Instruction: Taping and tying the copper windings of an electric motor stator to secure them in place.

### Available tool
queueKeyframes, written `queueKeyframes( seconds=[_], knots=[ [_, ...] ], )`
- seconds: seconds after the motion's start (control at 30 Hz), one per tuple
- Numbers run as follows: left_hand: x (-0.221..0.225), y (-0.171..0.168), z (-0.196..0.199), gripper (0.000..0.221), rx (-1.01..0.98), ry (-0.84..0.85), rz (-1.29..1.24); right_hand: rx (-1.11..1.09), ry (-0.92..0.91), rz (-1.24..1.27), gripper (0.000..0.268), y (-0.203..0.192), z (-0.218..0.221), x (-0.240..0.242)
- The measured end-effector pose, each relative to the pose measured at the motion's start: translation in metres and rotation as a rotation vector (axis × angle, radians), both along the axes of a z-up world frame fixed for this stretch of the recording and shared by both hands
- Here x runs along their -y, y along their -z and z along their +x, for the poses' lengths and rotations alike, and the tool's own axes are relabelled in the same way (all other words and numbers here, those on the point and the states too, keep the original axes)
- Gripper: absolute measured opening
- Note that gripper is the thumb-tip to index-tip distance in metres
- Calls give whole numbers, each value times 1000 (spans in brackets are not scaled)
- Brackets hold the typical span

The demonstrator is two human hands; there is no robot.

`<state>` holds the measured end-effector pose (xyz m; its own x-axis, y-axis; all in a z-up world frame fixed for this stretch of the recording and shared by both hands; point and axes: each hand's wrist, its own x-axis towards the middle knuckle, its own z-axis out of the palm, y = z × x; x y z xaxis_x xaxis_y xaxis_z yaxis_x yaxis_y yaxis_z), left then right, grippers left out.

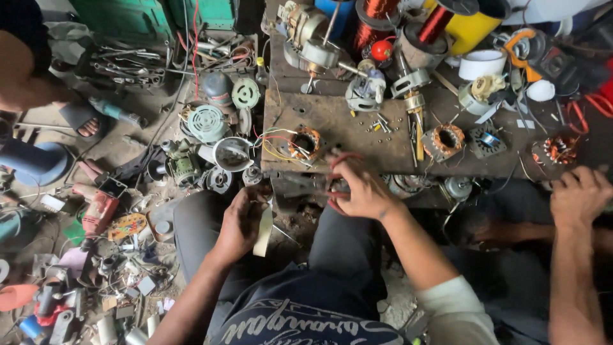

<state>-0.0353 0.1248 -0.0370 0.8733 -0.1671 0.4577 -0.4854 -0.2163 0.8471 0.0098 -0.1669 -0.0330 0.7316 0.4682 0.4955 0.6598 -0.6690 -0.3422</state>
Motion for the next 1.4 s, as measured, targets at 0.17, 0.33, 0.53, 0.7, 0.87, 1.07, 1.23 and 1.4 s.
queueKeyframes(
  seconds=[0.17, 0.33, 0.53, 0.7, 0.87, 1.07, 1.23, 1.4],
  knots=[
    [-1, 7, 6, 5, 57, 6, -18, -142, -107, 58, 36, -34, -25, -12],
    [8, 7, 13, 10, 8, 24, -19, -340, -69, 197, 37, -9, -54, 2],
    [29, -25, 20, 5, 130, 147, -44, -512, 12, -50, 20, -66, -68, 13],
    [43, -54, 18, 5, 145, 200, 69, -661, 9, -252, 36, -71, -69, 28],
    [56, -87, 19, 6, 164, 264, 148, -674, 16, -255, 27, -90, -68, 32],
    [88, -104, 29, 11, 235, 319, 203, -648, 17, -63, 26, -95, -82, 55],
    [120, -129, 55, 38, 287, 288, 322, -455, 105, -20, 22, -99, -94, 96],
    [139, -151, 153, 41, 132, 389, 567, -441, 804, 6, 31, -126, -68, 168]
  ],
)
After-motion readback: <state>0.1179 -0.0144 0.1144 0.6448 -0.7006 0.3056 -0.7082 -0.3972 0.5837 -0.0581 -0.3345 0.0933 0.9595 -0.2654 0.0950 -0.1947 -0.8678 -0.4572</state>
